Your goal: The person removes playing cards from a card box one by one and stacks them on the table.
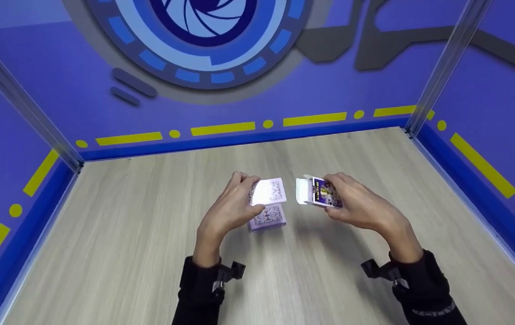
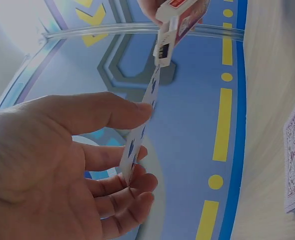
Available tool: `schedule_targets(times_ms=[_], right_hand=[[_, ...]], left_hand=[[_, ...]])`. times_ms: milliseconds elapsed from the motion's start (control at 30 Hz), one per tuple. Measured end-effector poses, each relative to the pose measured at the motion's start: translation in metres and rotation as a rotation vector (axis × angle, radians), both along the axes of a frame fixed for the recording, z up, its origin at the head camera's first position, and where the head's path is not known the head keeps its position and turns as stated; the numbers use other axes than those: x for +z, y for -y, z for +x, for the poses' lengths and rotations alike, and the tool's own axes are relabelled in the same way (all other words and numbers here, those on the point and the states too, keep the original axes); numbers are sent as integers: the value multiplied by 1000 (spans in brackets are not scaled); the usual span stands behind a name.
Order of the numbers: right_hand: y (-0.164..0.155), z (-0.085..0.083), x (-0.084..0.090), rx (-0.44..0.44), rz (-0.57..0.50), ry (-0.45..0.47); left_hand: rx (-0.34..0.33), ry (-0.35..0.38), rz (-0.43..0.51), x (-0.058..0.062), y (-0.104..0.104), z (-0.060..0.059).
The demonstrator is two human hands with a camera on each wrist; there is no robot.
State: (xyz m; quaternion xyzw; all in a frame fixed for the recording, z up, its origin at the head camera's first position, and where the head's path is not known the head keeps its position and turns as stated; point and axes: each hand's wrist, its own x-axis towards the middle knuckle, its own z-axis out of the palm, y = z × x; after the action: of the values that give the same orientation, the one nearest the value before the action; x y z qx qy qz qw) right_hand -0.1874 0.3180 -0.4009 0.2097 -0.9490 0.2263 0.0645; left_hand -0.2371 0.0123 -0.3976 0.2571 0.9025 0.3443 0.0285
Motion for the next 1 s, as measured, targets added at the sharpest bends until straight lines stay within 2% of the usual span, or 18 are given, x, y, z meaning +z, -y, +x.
schedule_targets(times_ms=[200, 400, 600, 867, 1000], right_hand=[[0, 1, 1, 23, -26, 26], [0, 0, 1, 17, -13, 8], [0, 1, 1, 21, -6, 0], [0, 2, 2, 8, 7, 6], [0, 2, 2, 5, 12, 2]], left_hand=[[13, 28, -46, -3, -1, -1], [45, 32, -127, -11, -5, -5], [58, 44, -191, -26, -14, -11], [50, 79, -249, -53, -23, -18], [51, 84, -273, -61, -25, -20]])
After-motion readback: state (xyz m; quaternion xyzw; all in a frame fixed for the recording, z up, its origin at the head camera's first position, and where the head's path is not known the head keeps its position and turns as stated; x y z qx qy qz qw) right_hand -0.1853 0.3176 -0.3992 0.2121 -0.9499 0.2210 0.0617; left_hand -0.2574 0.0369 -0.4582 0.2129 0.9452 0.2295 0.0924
